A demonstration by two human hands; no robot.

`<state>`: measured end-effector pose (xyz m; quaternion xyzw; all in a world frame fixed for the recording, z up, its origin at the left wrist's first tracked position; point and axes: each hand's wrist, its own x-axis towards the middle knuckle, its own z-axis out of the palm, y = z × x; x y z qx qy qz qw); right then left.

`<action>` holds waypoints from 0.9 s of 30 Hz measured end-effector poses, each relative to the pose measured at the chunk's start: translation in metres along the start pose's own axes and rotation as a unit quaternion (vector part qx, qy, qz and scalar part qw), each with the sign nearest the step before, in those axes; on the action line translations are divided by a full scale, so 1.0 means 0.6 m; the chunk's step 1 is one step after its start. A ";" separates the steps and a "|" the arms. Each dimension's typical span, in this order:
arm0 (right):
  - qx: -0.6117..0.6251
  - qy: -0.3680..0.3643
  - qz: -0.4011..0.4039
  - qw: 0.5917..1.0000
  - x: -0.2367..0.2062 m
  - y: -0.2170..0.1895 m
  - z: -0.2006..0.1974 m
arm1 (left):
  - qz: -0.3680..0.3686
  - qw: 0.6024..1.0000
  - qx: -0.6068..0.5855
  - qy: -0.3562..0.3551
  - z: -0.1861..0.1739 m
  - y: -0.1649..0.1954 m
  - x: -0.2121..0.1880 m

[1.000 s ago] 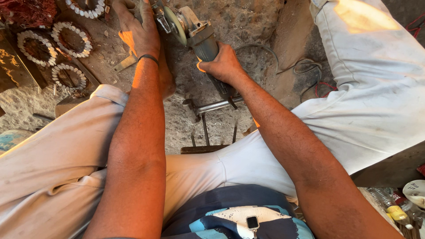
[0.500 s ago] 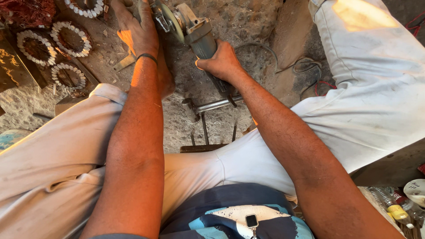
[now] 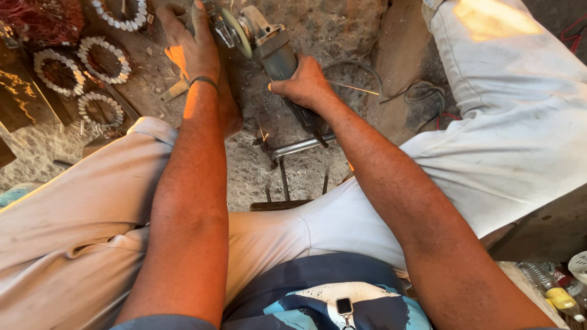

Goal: The person sits on the ground and uses an angle grinder to grind metal components, producing sparks, repositioning the parts between passes. They then set the grinder aside and use a mallet to hammer a metal piece held against the ground.

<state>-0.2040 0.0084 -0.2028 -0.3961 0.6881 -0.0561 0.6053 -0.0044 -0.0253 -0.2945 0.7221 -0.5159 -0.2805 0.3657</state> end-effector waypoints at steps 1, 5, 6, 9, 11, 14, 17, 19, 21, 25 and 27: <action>0.005 0.003 -0.004 1.000 0.001 -0.001 0.001 | -0.004 1.000 0.009 -0.001 -0.001 0.001 0.000; 0.003 0.017 -0.022 1.000 0.006 -0.006 0.003 | -0.002 0.998 0.063 0.014 -0.002 0.005 -0.001; 0.005 0.013 -0.008 1.000 0.007 -0.007 0.004 | -0.006 0.997 0.081 0.016 -0.002 0.005 -0.001; 0.021 -0.003 0.017 1.000 0.008 -0.006 0.004 | -0.039 0.997 0.069 0.011 -0.001 0.007 -0.002; 0.024 0.008 -0.006 1.000 0.008 -0.004 0.004 | -0.047 0.996 0.069 0.009 -0.001 0.007 -0.002; 0.029 0.028 -0.045 0.998 0.006 0.000 0.007 | -0.042 0.993 0.108 0.007 -0.003 0.007 -0.003; 0.027 0.017 -0.023 0.999 0.004 0.001 0.007 | -0.077 0.990 0.114 -0.001 -0.004 0.009 -0.004; 0.004 0.022 -0.021 1.000 0.003 0.000 0.005 | -0.112 0.987 0.116 -0.011 -0.005 0.012 -0.004; 0.015 0.007 -0.023 1.000 0.002 0.001 0.001 | -0.084 0.989 0.118 0.006 -0.004 0.016 -0.001; 0.002 -0.002 0.017 1.000 -0.002 -0.003 -0.002 | -0.106 0.985 0.136 -0.012 -0.006 0.029 0.011; -0.015 0.039 0.000 0.999 -0.006 -0.008 -0.002 | -0.086 0.991 0.093 -0.031 -0.013 0.038 0.016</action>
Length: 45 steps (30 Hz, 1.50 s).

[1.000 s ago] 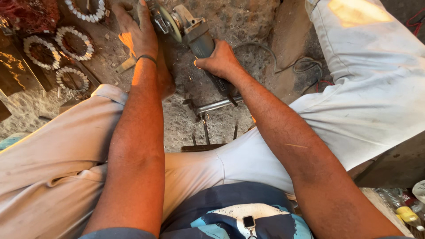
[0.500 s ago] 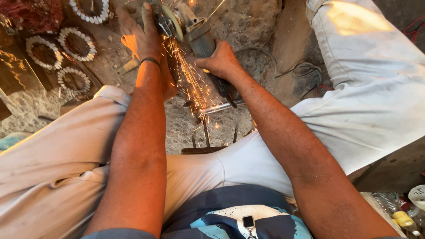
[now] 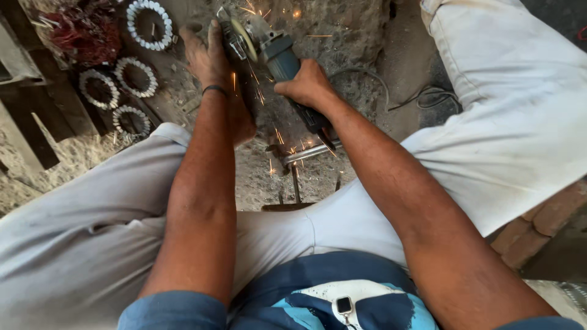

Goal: The person sits on the ground and uses an angle grinder to grind metal components, producing sparks, repositioning the parts between passes. They then set the grinder aside and use a mallet to hammer a metal piece held against the ground.

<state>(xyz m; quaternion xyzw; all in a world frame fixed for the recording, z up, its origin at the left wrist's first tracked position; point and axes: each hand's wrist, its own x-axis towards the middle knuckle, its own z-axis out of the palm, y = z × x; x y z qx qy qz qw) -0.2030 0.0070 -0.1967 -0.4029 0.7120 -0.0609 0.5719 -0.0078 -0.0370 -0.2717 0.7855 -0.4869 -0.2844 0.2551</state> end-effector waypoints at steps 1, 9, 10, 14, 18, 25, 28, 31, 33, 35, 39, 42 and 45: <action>-0.010 0.017 -0.007 1.000 -0.004 -0.003 -0.001 | 0.007 1.000 -0.019 -0.010 -0.007 0.004 -0.001; 0.278 0.047 -0.014 0.959 -0.017 -0.015 -0.056 | 0.106 0.991 -0.014 0.085 -0.080 0.081 -0.016; 0.333 0.045 -0.016 0.942 -0.017 -0.013 -0.062 | 0.136 0.989 0.017 0.055 -0.083 0.097 -0.022; 0.378 0.086 -0.065 0.920 -0.013 0.005 -0.078 | 0.120 0.960 0.144 -0.210 -0.043 0.157 -0.093; 0.306 0.155 -0.052 0.938 -0.006 0.028 -0.083 | 0.165 0.861 0.156 -0.454 0.020 0.166 -0.191; 0.268 0.205 0.051 0.940 0.005 0.052 -0.067 | 0.155 0.858 0.116 -0.475 0.042 0.135 -0.225; 0.413 0.166 0.001 0.896 0.012 0.057 -0.063 | 0.198 0.890 0.133 -0.389 0.051 0.135 -0.234; 0.384 0.166 0.005 0.908 0.024 0.064 -0.058 | 0.163 0.892 0.146 -0.397 0.060 0.133 -0.245; 0.398 0.163 0.020 0.903 0.032 0.068 -0.052 | 0.155 0.895 0.137 -0.395 0.063 0.127 -0.248; 0.419 0.161 0.030 0.893 0.039 0.071 -0.047 | 0.155 0.899 0.109 -0.396 0.064 0.120 -0.244; 0.494 0.109 0.029 0.862 0.050 0.075 -0.053 | 0.110 0.905 -0.016 -0.411 0.067 0.114 -0.217; 0.521 0.052 0.017 0.852 0.055 0.078 -0.061 | 0.028 0.914 -0.067 -0.398 0.075 0.116 -0.205; 0.464 0.065 -0.015 0.883 0.059 0.080 -0.057 | 0.026 0.935 -0.007 -0.355 0.085 0.113 -0.215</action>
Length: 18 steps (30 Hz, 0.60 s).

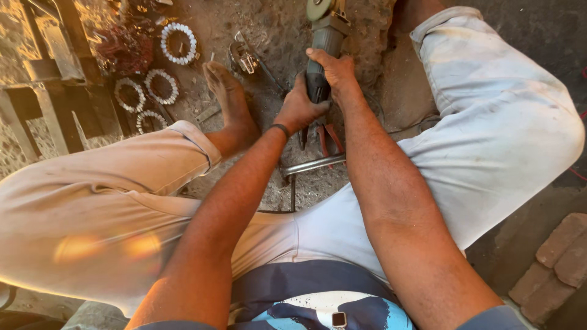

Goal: The person sits on the ground and uses an angle grinder to grind metal components, producing sparks, repositioning the parts between passes. They then set the grinder aside and use a mallet to hammer a metal piece held against the ground.

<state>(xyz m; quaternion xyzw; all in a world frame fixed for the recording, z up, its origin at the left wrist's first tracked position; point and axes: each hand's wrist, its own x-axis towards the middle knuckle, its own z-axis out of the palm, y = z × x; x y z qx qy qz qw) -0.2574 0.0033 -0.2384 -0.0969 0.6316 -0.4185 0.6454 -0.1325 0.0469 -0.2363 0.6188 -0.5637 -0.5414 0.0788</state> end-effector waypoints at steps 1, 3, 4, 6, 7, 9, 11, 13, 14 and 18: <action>-0.031 0.005 -0.021 0.999 0.001 0.003 0.002 | 0.001 0.999 0.037 0.017 0.007 -0.002 -0.003; -0.122 0.024 -0.039 0.991 0.006 0.009 0.005 | 0.032 0.993 0.076 0.084 0.021 -0.009 -0.006; -0.168 0.034 -0.049 0.984 0.010 0.012 0.007 | 0.048 0.987 0.095 0.117 0.027 -0.012 -0.006; -0.284 0.068 -0.060 0.954 0.017 0.014 0.009 | 0.054 0.981 0.124 0.142 0.036 -0.018 0.001; -0.341 0.084 -0.065 0.934 0.020 0.015 0.011 | 0.056 0.977 0.138 0.155 0.040 -0.020 0.004; -0.399 0.090 -0.083 0.909 0.025 0.017 0.011 | 0.069 0.973 0.136 0.173 0.045 -0.020 0.010; -0.433 0.101 -0.103 0.890 0.026 0.017 0.012 | 0.063 0.973 0.128 0.179 0.051 -0.019 0.014; -0.448 0.115 -0.129 0.877 0.023 0.019 0.013 | 0.037 0.977 0.109 0.178 0.057 -0.017 0.013; -0.458 0.121 -0.128 0.872 0.021 0.020 0.013 | 0.027 0.979 0.108 0.173 0.060 -0.015 0.011; -0.467 0.131 -0.173 0.857 0.022 0.020 0.011 | 0.036 0.972 0.106 0.209 0.074 -0.008 0.010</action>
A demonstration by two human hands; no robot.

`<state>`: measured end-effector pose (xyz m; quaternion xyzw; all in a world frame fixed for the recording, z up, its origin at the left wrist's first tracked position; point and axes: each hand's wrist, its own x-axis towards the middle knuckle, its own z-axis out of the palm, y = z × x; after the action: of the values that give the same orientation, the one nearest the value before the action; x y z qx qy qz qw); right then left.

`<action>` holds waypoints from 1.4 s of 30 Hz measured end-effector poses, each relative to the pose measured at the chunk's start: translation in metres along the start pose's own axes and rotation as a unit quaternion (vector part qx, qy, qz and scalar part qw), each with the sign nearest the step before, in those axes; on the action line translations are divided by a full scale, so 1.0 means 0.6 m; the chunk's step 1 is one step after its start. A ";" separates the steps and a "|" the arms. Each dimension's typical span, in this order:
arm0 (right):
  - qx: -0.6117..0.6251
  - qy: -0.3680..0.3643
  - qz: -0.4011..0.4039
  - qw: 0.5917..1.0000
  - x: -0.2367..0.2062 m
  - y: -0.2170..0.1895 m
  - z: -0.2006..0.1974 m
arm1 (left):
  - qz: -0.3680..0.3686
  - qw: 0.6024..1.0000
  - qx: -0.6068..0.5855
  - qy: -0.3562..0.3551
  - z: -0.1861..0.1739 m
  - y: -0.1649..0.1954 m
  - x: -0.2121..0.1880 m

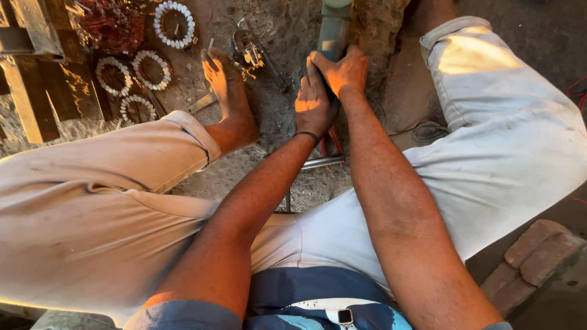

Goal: The person sits on the ground and uses an angle grinder to grind metal components, producing sparks, repositioning the parts between passes. They then set the grinder aside and use a mallet to hammer a metal piece held against the ground.

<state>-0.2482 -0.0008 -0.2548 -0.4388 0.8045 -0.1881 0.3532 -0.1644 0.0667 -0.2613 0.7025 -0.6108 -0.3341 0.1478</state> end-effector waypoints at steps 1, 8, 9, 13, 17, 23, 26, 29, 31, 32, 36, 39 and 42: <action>0.006 0.011 -0.020 1.000 0.002 0.000 0.000 | 0.011 1.000 -0.003 0.025 0.003 0.001 0.001; 0.023 0.028 -0.075 0.997 0.025 0.010 -0.006 | 0.067 0.997 -0.027 -0.025 0.028 -0.013 0.022; -0.006 0.027 -0.072 0.997 0.025 0.012 -0.007 | 0.079 0.996 -0.016 -0.038 0.027 -0.017 0.025; -0.057 0.045 -0.062 0.995 0.021 0.014 -0.009 | 0.073 0.984 -0.010 -0.160 0.012 -0.041 0.040; -0.051 0.047 -0.051 0.996 0.014 0.002 -0.011 | 0.172 0.983 0.031 -0.055 -0.043 -0.055 0.076; -0.062 0.007 0.019 0.998 -0.002 -0.027 -0.024 | 0.149 0.965 -0.083 0.200 -0.177 -0.075 0.166; -0.050 0.007 0.003 0.999 -0.010 -0.037 -0.032 | 0.017 0.971 -0.112 0.210 -0.224 -0.101 0.182; -0.052 0.037 -0.014 0.998 -0.011 -0.045 -0.038 | -0.060 0.981 -0.029 0.184 -0.238 -0.119 0.180; -0.061 0.025 0.011 0.998 -0.009 -0.049 -0.039 | -0.107 0.983 -0.037 0.145 -0.236 -0.122 0.175; -0.062 0.029 0.008 0.998 -0.009 -0.050 -0.038 | -0.079 0.986 -0.015 0.143 -0.233 -0.121 0.174; -0.072 0.039 0.006 0.997 -0.007 -0.049 -0.032 | -0.013 0.987 0.057 0.148 -0.221 -0.126 0.173; -0.078 0.044 0.012 0.996 -0.005 -0.044 -0.027 | -0.028 0.991 0.041 0.126 -0.216 -0.136 0.179; -0.073 0.043 0.012 0.996 -0.003 -0.038 -0.021 | 0.005 0.990 0.034 0.137 -0.213 -0.154 0.185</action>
<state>-0.2434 -0.0117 -0.2316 -0.4455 0.8357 -0.1432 0.2875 -0.0079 -0.0457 -0.2566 0.7432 -0.5994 -0.2126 0.2077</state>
